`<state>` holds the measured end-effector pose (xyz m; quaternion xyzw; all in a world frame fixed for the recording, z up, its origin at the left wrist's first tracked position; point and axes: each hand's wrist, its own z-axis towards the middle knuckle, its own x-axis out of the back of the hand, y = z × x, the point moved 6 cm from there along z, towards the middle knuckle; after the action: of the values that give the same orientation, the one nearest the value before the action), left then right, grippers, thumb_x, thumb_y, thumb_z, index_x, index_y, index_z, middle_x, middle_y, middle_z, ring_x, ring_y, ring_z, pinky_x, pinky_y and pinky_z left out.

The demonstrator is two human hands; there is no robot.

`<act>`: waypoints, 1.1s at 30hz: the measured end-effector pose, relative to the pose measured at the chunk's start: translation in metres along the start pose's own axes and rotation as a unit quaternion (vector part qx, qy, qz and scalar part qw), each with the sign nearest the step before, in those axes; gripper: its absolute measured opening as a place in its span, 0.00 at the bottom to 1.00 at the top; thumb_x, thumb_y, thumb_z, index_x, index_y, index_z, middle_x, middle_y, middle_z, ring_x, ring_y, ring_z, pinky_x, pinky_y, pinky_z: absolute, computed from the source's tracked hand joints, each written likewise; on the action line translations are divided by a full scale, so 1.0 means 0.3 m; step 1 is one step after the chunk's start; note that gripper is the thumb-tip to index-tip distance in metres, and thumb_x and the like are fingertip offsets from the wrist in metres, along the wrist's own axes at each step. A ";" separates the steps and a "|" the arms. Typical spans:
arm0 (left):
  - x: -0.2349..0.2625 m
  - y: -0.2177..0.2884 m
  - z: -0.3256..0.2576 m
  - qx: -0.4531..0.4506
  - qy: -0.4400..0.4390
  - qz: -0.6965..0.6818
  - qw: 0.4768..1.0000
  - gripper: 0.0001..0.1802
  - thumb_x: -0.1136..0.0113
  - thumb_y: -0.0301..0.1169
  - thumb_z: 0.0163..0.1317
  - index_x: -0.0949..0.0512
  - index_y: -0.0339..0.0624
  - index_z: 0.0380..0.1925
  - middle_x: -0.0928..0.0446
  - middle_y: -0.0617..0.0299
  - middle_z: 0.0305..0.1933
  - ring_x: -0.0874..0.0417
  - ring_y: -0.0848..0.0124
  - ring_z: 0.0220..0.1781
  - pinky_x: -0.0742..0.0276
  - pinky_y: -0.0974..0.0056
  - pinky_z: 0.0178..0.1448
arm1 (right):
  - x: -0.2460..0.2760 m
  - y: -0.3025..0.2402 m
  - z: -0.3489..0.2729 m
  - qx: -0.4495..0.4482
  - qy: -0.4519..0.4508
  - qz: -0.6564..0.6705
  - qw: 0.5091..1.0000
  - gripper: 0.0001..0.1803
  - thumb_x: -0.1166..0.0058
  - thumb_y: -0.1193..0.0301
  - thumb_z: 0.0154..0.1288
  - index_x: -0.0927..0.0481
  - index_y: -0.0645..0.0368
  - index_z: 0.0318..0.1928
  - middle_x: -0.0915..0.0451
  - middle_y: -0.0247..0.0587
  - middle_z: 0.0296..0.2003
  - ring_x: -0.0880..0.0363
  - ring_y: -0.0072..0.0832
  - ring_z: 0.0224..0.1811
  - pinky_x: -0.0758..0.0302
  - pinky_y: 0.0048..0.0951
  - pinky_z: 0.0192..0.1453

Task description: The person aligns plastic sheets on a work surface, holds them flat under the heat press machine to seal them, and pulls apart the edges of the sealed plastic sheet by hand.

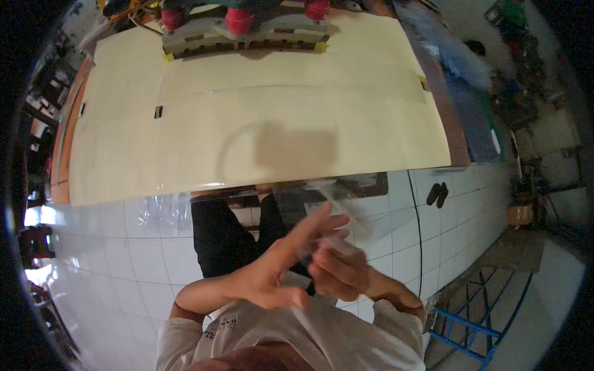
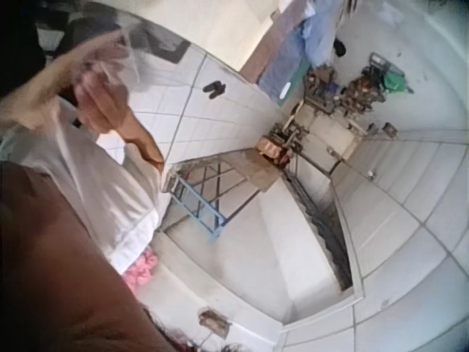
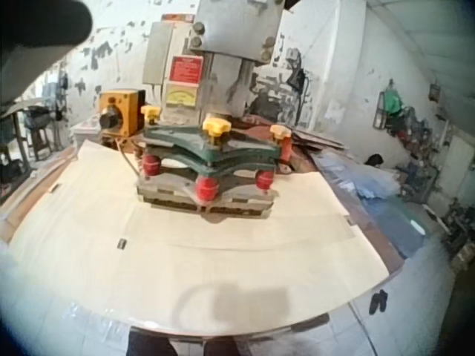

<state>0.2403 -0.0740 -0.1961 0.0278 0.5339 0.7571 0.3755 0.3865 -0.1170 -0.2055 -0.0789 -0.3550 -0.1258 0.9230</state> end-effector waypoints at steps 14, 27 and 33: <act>0.104 -0.078 -0.077 0.055 0.227 -0.176 0.956 0.39 0.59 0.22 0.78 0.68 0.51 0.78 0.22 0.37 0.57 0.19 0.54 0.62 0.21 0.50 0.67 | -0.343 0.219 -0.526 -0.620 0.324 0.584 0.411 0.31 0.55 0.46 0.75 0.26 0.63 0.58 0.19 0.51 0.51 0.19 0.47 0.49 0.24 0.48 0.60; 0.194 -0.030 -0.063 0.149 0.196 -0.184 0.952 0.43 0.55 0.22 0.77 0.71 0.53 0.78 0.23 0.38 0.57 0.18 0.57 0.60 0.18 0.51 0.64 | 0.204 0.539 -0.308 -0.472 0.158 0.643 0.582 0.46 0.72 0.37 0.77 0.43 0.69 0.74 0.26 0.71 0.59 0.14 0.53 0.46 0.13 0.43 0.38; 0.269 0.012 -0.022 0.234 0.197 -0.021 0.952 0.44 0.50 0.28 0.76 0.69 0.55 0.78 0.22 0.40 0.58 0.10 0.54 0.41 0.11 0.55 0.48 | 0.235 0.670 -0.136 -0.579 0.089 0.453 0.672 0.37 0.62 0.49 0.80 0.44 0.65 0.74 0.27 0.69 0.62 0.12 0.35 0.33 0.15 0.31 0.30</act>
<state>0.1776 -0.0316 -0.2248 -0.0463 0.7602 0.5928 0.2617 0.5207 0.0532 -0.1992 -0.7371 -0.0477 0.1209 0.6632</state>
